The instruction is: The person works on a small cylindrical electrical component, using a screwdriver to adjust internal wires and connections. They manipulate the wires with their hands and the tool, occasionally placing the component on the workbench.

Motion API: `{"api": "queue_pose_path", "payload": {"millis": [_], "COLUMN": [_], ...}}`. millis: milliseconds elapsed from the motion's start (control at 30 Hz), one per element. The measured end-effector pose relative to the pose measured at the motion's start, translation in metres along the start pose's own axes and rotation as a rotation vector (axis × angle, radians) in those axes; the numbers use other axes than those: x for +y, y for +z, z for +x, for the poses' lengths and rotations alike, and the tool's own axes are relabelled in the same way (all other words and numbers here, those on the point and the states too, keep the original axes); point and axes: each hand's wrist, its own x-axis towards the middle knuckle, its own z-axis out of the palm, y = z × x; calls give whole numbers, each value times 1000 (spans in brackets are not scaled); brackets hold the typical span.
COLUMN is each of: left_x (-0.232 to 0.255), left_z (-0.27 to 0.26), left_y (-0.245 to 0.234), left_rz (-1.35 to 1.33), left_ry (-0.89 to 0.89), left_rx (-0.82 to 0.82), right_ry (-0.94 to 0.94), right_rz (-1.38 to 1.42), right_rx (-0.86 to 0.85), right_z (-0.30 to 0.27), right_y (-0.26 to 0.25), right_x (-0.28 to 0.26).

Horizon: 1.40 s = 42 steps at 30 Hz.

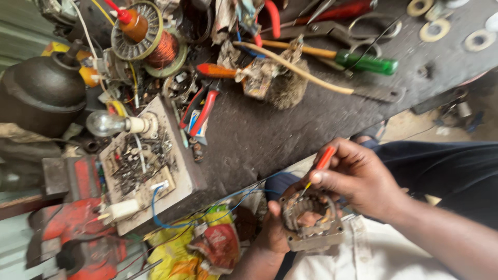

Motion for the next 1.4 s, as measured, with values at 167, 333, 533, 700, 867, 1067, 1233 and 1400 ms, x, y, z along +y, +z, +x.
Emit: {"api": "queue_pose_path", "payload": {"millis": [167,333,533,700,867,1067,1233,1400], "left_x": [-1,-6,-9,1,21,33,36,35], "left_z": [2,2,6,11,13,13,15,19], "left_y": [-2,-8,-10,0,11,24,29,31], "left_rz": [58,126,94,97,171,355,487,550], "left_ry": [24,39,72,65,162,284,356,395], "left_rx": [-3,54,2,-48,-148,-188,-233,-235], "right_ry": [94,10,-20,-51,-162,161,91,111], "right_rz": [106,-15,7,-64,297,59,-55,7], "right_rx": [4,11,-1,128,123,295,65,92], "right_z": [-1,-1,-3,-15,-50,-81,-90,-84], "right_y": [0,-5,-11,-15,-37,-55,-49,-44], "right_x": [0,0,-4,-14,-14,19,25,12]}}
